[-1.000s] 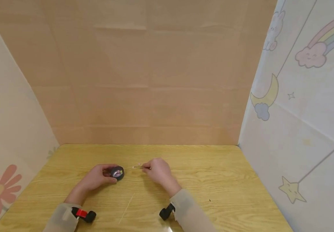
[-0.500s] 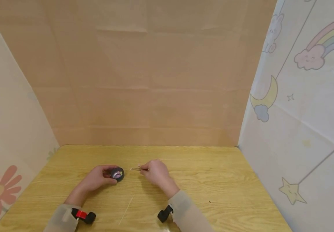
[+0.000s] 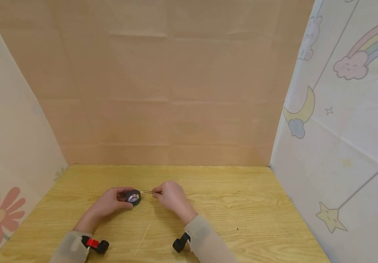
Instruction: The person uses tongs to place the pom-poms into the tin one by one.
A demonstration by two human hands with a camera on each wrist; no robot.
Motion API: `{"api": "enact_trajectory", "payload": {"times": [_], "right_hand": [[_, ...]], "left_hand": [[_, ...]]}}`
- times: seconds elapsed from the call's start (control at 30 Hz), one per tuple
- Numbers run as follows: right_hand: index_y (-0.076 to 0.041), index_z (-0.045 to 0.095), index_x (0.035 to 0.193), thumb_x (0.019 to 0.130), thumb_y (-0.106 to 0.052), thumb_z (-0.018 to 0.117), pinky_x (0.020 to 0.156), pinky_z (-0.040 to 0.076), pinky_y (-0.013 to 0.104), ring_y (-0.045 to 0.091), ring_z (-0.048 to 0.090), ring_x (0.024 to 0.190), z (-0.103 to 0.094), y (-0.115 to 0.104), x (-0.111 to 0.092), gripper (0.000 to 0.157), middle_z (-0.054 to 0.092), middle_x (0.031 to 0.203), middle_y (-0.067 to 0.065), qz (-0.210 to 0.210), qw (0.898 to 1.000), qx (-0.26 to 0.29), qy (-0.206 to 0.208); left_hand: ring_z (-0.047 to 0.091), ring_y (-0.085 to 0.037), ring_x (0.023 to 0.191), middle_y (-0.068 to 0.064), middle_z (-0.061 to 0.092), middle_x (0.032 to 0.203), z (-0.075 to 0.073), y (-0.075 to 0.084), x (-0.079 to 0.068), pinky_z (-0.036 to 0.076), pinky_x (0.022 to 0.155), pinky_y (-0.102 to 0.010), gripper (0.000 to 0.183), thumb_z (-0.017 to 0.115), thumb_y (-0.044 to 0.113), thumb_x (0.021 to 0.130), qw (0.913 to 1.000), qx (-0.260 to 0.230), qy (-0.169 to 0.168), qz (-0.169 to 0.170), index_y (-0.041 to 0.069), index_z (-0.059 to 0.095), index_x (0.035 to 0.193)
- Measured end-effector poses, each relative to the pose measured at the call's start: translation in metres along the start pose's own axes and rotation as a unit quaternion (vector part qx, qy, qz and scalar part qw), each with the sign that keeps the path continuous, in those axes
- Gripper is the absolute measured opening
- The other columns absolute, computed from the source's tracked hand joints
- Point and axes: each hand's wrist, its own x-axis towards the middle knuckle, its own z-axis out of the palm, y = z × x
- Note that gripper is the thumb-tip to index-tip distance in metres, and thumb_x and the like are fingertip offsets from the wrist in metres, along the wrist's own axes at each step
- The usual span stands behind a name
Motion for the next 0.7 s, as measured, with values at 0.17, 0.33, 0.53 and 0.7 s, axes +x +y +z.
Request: {"api": "enact_trajectory", "payload": {"times": [0.17,0.33,0.53,0.7], "right_hand": [[-0.026,0.087,0.113,0.1,-0.031,0.079,0.077,0.057,0.03,0.012,0.075,0.101,0.003,-0.007,0.004,0.016,0.081,0.107,-0.008,0.004,1.0,-0.001,-0.009],[-0.025,0.087,0.113,0.1,-0.03,0.079,0.076,0.057,0.028,0.008,0.074,0.097,0.011,-0.012,0.008,0.016,0.081,0.105,-0.01,-0.02,1.0,-0.003,-0.012],[-0.025,0.087,0.113,0.1,-0.03,0.079,0.076,0.056,0.026,0.006,0.073,0.096,0.018,-0.022,0.014,0.016,0.08,0.104,-0.011,-0.029,1.0,-0.003,-0.009],[-0.026,0.087,0.113,0.1,-0.03,0.08,0.075,0.057,0.026,0.006,0.073,0.095,0.025,-0.024,0.016,0.016,0.08,0.104,-0.011,-0.031,0.999,-0.015,-0.008]], "left_hand": [[0.07,-0.023,0.108,-0.012,0.072,0.129,0.0,0.0,0.0,0.058,0.092,-0.041,0.063,0.093,0.018,0.086,1.0,0.003,-0.002,0.004,0.0,0.067,0.14],[0.071,-0.025,0.108,-0.013,0.072,0.128,-0.001,0.0,0.0,0.059,0.092,-0.041,0.063,0.093,0.017,0.086,0.9999,-0.006,-0.006,0.006,0.0,0.067,0.14],[0.071,-0.027,0.109,-0.015,0.072,0.127,-0.001,0.0,0.0,0.059,0.092,-0.04,0.062,0.092,0.015,0.087,0.9998,-0.012,-0.011,0.01,-0.001,0.066,0.14],[0.071,-0.026,0.109,-0.015,0.071,0.127,-0.001,0.0,0.001,0.059,0.092,-0.039,0.061,0.092,0.015,0.087,0.9999,-0.007,-0.009,0.011,-0.001,0.066,0.14]]}}
